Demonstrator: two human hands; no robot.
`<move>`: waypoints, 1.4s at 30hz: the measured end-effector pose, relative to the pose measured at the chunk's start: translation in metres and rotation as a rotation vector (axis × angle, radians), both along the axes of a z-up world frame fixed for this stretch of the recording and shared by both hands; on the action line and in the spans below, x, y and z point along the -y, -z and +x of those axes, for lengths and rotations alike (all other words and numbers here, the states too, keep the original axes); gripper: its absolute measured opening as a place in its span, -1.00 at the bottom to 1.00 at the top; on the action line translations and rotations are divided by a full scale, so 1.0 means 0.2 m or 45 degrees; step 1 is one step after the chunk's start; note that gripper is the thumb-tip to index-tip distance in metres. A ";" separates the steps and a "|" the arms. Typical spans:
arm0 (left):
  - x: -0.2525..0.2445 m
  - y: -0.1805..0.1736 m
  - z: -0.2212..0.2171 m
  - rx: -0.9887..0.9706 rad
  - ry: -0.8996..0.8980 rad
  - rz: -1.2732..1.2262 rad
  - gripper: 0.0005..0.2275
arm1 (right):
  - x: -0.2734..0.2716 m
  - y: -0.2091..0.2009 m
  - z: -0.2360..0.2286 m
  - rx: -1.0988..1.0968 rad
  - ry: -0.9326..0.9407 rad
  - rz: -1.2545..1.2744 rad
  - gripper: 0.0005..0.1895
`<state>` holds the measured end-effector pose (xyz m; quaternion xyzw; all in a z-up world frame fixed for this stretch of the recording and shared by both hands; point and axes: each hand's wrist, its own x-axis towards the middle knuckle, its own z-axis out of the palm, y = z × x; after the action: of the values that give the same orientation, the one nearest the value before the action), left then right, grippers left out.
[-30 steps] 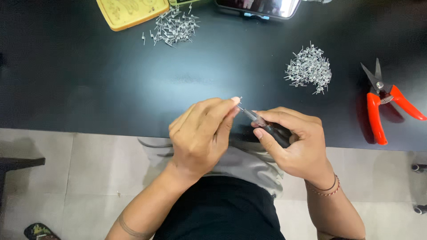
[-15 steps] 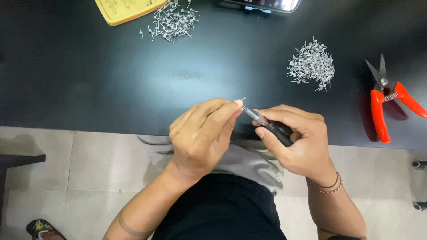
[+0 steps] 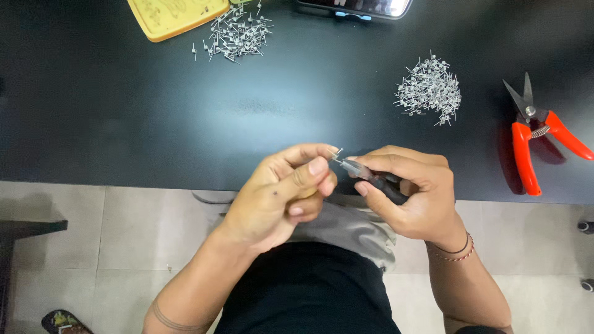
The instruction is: The person uses pliers to trim the leads of small electronic components, likely diodes, one at a time. The trimmed pieces are dropped onto the table, forming a growing pile of scrap.
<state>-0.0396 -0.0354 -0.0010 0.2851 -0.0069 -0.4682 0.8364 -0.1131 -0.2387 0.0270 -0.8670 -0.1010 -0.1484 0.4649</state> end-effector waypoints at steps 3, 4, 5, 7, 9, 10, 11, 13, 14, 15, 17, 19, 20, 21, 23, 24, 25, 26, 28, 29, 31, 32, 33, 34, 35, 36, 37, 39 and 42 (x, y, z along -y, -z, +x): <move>0.04 -0.13 -0.05 0.906 -0.448 0.656 -0.78 | -0.01 0.00 0.00 -0.021 0.040 0.014 -0.82; 0.04 -0.12 -0.05 0.910 -0.448 0.655 -0.78 | -0.01 0.00 0.00 -0.017 0.041 0.014 -0.82; 0.05 -0.10 -0.06 0.931 -0.480 0.677 -0.81 | -0.01 -0.01 0.00 -0.022 0.045 -0.004 -0.83; 0.05 -0.07 -0.06 0.948 -0.506 0.701 -0.84 | -0.01 -0.01 0.00 -0.032 0.051 -0.018 -0.84; 0.04 -0.03 -0.03 0.545 -0.294 0.435 -0.74 | -0.01 0.00 0.00 -0.039 0.043 0.013 -0.85; 0.04 -0.02 -0.03 0.548 -0.294 0.435 -0.74 | -0.01 0.00 0.00 -0.036 0.044 0.013 -0.85; 0.03 0.00 -0.03 0.295 -0.203 0.245 -0.79 | 0.00 0.00 0.00 -0.041 0.031 0.010 -0.84; 0.04 0.00 -0.02 0.046 -0.103 0.057 -0.84 | 0.00 0.00 0.01 -0.041 0.027 0.008 -0.83; 0.05 -0.02 -0.03 0.270 -0.218 0.215 -0.81 | 0.00 0.00 0.01 -0.035 0.042 0.002 -0.83; 0.05 -0.03 -0.03 0.494 -0.332 0.373 -0.77 | 0.00 0.00 0.00 -0.029 0.058 -0.003 -0.84; 0.07 -0.07 -0.05 0.610 -0.427 0.475 -0.79 | -0.01 -0.01 0.00 -0.039 0.067 0.009 -0.83; 0.08 -0.09 -0.06 0.726 -0.527 0.576 -0.80 | -0.01 -0.02 0.00 -0.047 0.072 0.021 -0.83; 0.08 -0.08 -0.06 0.721 -0.538 0.553 -0.83 | -0.01 -0.03 0.00 -0.058 0.077 0.005 -0.83; 0.09 -0.08 -0.05 0.717 -0.550 0.530 -0.83 | -0.01 -0.03 -0.01 -0.070 0.082 -0.011 -0.83; 0.10 -0.05 -0.05 0.681 -0.552 0.557 -0.85 | -0.02 -0.04 -0.02 -0.078 0.086 -0.019 -0.83; 0.11 -0.03 -0.06 0.639 -0.556 0.583 -0.86 | -0.02 -0.04 -0.02 -0.091 0.089 -0.029 -0.83; 0.11 -0.05 -0.05 0.643 -0.554 0.584 -0.86 | -0.02 -0.05 -0.03 -0.088 0.091 -0.027 -0.83; 0.11 -0.07 -0.05 0.614 -0.534 0.602 -0.85 | -0.02 -0.06 -0.04 -0.109 0.127 -0.013 -0.79; 0.10 -0.09 -0.03 0.594 -0.514 0.620 -0.84 | -0.02 -0.07 -0.05 -0.122 0.166 0.004 -0.75; 0.09 -0.08 -0.02 0.560 -0.537 0.607 -0.84 | -0.01 -0.07 -0.07 -0.154 0.170 0.010 -0.70; 0.07 -0.09 0.00 0.537 -0.566 0.593 -0.85 | 0.02 -0.07 -0.08 -0.176 0.169 0.018 -0.64; 0.07 -0.11 0.00 0.580 -0.580 0.668 -0.83 | 0.03 -0.07 -0.09 -0.188 0.220 0.015 -0.65; 0.07 -0.12 0.00 0.624 -0.593 0.743 -0.82 | 0.04 -0.06 -0.10 -0.201 0.270 0.012 -0.67; 0.04 -0.11 0.05 0.624 -0.589 0.736 -0.82 | 0.05 -0.05 -0.10 -0.200 0.277 0.006 -0.67; 0.02 -0.09 0.10 1.196 -0.711 1.000 -0.82 | 0.07 -0.04 -0.10 -0.138 0.294 -0.007 -0.74; 0.01 -0.07 0.14 1.774 -0.812 1.231 -0.81 | 0.09 -0.03 -0.11 -0.083 0.324 -0.030 -0.80; -0.02 -0.09 0.17 1.768 -0.804 1.206 -0.81 | 0.11 -0.01 -0.10 -0.089 0.343 -0.046 -0.80; -0.05 -0.11 0.22 1.661 -0.609 1.759 -0.36 | 0.18 0.01 -0.11 -0.141 0.590 -0.164 -0.93; -0.07 -0.12 0.20 1.728 -0.628 1.665 -0.32 | 0.26 0.04 -0.04 -0.068 0.729 -0.332 -0.76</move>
<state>0.0011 -0.0214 0.0220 0.8958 -0.1662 0.0726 0.4059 -0.1220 -0.2906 0.0182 -0.9160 0.1413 -0.2363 0.2917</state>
